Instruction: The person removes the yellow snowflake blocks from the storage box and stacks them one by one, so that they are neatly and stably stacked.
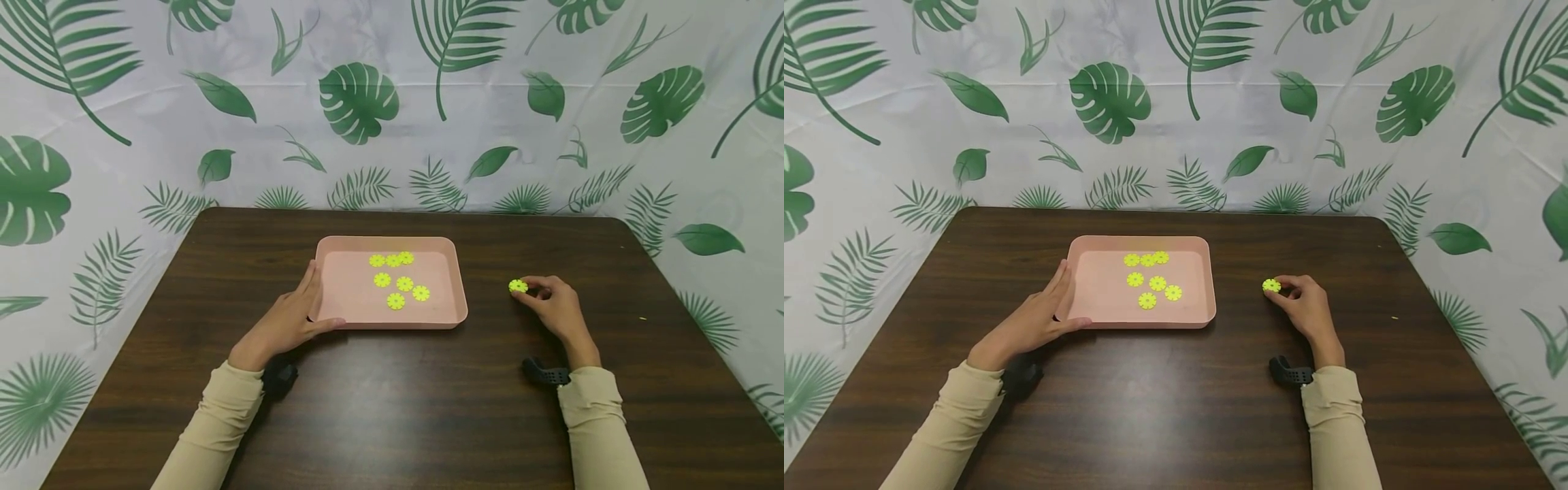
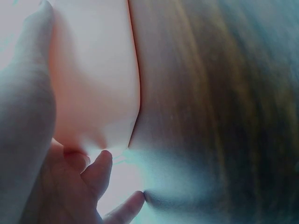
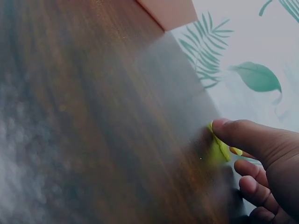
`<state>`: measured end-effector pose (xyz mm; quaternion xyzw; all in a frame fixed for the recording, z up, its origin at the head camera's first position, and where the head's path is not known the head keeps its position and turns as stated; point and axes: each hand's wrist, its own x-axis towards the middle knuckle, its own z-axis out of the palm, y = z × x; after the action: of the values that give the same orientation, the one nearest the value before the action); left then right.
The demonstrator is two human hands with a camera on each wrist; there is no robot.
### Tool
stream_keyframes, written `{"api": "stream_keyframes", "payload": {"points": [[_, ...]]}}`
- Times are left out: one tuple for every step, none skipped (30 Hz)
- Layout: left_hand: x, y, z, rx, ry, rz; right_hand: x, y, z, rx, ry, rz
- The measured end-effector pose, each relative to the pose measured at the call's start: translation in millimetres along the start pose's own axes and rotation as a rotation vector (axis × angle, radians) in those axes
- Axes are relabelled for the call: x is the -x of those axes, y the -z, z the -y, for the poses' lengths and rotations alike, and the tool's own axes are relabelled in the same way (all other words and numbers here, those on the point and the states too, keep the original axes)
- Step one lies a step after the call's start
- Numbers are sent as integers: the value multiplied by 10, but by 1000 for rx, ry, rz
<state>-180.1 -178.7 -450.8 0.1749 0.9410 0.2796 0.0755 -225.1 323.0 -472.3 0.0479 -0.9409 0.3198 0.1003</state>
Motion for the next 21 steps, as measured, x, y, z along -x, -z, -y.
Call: {"api": "stream_keyframes", "payload": {"points": [[1,-1,-2,1,0,1,-1,-1,0,2,2,2],[2,-1,-4,0,0,1,-1,-1,1,3,3,5],[3,-1,-7,1,1,2,-1,-1,1,4,2,8],[4,-1,-10,2,2,2,0,-1,1,3,2,11],[5,-1,-11,2,2,3,0,-1,-1,3,2,14],[5,-2,-14,3,1,3,2,0,-1,1,2,17],[6,-2,-16,5,3,3,0,4,0,0,2,21],[6,-1,-17,7,4,3,-2,7,0,-1,3,25],[6,-1,-18,8,5,3,-3,10,0,-3,1,27],[7,-2,-20,10,5,2,-3,14,0,-2,0,29],[6,-4,-21,11,5,2,-3,17,1,-3,2,31],[7,-4,-21,13,5,2,-2,20,4,-8,-2,29],[8,-6,-20,13,5,1,0,22,8,-18,-11,25],[8,-8,-18,11,2,0,1,22,17,-31,-18,18],[8,-10,-16,10,1,1,3,22,32,-45,-24,9],[10,-11,-15,10,1,1,3,20,56,-63,-28,1],[10,-11,-12,8,2,2,-1,17,87,-81,-28,-7],[11,-10,-9,6,3,2,-8,9,123,-100,-29,-15],[11,-10,-9,5,2,2,-19,-2,165,-116,-25,-21],[12,-7,-7,4,3,2,-35,-16,211,-128,-15,-23],[11,-4,-8,3,4,0,-53,-32,262,-140,-5,-23]]}}
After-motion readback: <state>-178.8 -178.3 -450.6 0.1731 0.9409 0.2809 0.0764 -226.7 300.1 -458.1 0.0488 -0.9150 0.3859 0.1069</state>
